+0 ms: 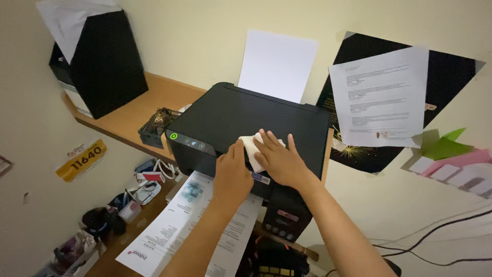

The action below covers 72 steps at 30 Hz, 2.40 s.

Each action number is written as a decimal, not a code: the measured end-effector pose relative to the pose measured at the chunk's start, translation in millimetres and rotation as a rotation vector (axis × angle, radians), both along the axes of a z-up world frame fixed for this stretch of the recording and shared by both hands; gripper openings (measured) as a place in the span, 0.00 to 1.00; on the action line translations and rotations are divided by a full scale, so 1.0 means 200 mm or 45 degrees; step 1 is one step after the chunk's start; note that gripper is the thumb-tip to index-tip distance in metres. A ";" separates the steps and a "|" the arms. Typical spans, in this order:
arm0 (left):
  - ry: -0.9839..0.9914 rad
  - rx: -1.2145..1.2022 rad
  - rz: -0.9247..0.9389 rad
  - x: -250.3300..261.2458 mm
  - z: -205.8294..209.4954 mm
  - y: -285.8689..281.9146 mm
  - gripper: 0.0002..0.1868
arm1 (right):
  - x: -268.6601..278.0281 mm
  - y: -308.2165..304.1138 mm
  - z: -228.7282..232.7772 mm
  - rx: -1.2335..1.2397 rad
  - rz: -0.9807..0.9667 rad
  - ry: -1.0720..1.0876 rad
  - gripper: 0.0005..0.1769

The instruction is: The person refills the ink tanks of an Epson printer using a small bottle and a funnel, then wipes the printer exterior with a tissue. The person also moves a printed sheet aside and closes the ink access door.

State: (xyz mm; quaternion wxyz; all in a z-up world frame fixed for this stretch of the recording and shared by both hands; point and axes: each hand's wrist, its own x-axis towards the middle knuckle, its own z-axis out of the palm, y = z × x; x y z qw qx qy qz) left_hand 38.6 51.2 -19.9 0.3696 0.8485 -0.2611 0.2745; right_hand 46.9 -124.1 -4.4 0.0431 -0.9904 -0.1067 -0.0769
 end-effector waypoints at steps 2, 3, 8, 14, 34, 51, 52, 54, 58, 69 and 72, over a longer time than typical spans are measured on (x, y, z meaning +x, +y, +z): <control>0.036 -0.013 0.003 0.01 0.00 0.00 0.34 | -0.04 -0.07 0.00 0.039 0.108 0.035 0.31; 0.053 -0.020 0.005 0.01 0.01 0.01 0.34 | -0.06 -0.11 0.00 0.058 0.162 0.052 0.31; 0.193 -0.042 -0.003 0.07 0.04 0.01 0.28 | -0.17 -0.35 0.11 0.957 -0.159 0.264 0.27; 0.363 -0.513 -0.389 0.18 0.14 -0.11 0.19 | -0.19 -0.40 0.29 2.300 -0.146 0.269 0.23; 0.452 -0.287 -0.220 0.31 0.12 -0.31 0.12 | -0.37 -0.19 0.18 0.660 -0.208 0.075 0.26; 0.253 -0.179 -0.137 0.26 0.07 -0.06 0.11 | -0.06 -0.12 0.08 0.060 0.078 0.061 0.31; 0.244 -0.153 -0.137 0.27 0.07 -0.07 0.11 | -0.12 -0.14 0.09 0.094 0.043 0.092 0.31; 0.225 -0.103 -0.136 0.27 0.06 -0.09 0.11 | -0.26 -0.19 0.12 0.162 -0.029 0.153 0.31; 0.049 -0.165 -0.207 0.24 0.03 -0.14 0.10 | -0.53 -0.28 0.17 0.277 -0.043 0.026 0.28; -0.006 -0.239 -0.295 0.09 0.00 -0.23 0.09 | -0.71 -0.08 0.08 0.238 0.119 -0.219 0.27; 0.011 -0.236 -0.286 0.07 0.00 -0.23 0.09 | -0.75 -0.10 0.06 0.194 0.104 -0.240 0.27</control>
